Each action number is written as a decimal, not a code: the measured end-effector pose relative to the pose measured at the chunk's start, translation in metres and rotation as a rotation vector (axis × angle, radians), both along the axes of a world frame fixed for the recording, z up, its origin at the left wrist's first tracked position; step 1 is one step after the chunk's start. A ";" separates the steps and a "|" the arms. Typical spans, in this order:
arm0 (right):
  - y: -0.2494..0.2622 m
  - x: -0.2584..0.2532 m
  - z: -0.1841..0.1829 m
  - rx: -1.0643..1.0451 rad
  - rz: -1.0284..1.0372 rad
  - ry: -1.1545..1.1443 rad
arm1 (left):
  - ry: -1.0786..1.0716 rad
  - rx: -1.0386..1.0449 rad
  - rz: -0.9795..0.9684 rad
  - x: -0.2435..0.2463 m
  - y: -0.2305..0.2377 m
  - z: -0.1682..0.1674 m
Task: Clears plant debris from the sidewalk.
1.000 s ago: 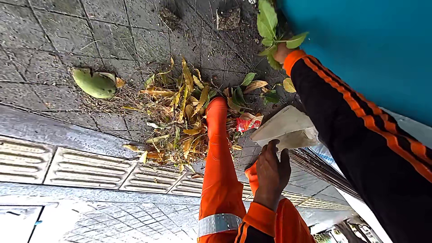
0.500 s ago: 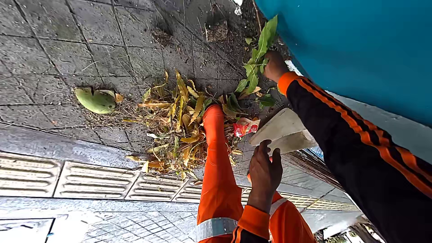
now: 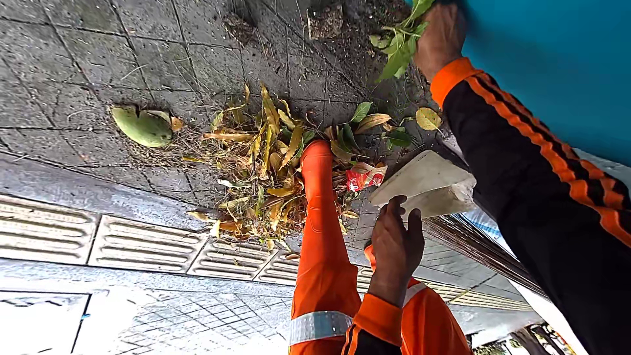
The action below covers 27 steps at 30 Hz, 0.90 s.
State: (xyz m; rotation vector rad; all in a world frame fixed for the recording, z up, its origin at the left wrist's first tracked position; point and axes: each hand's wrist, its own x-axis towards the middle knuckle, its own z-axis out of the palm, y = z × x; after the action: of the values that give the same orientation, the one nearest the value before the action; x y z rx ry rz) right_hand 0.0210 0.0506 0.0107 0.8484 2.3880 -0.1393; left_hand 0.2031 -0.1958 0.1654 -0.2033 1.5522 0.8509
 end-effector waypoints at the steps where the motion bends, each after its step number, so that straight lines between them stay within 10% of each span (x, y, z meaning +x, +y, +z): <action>1: 0.001 -0.001 0.000 -0.005 -0.005 -0.016 | 0.003 0.000 -0.001 0.001 0.000 0.000; 7: -0.015 0.050 -0.016 -0.111 -0.248 -0.038 | 0.018 -0.014 -0.008 0.005 -0.005 0.000; 27: -0.020 0.050 -0.002 -0.389 0.008 -0.234 | 0.053 -0.017 0.041 -0.009 0.002 0.002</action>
State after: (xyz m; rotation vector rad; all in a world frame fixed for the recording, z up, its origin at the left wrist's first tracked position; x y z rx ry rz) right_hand 0.0714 0.0307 0.0092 0.6316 2.0520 -0.4584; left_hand 0.1940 -0.1934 0.1679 -0.2271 1.6098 0.8816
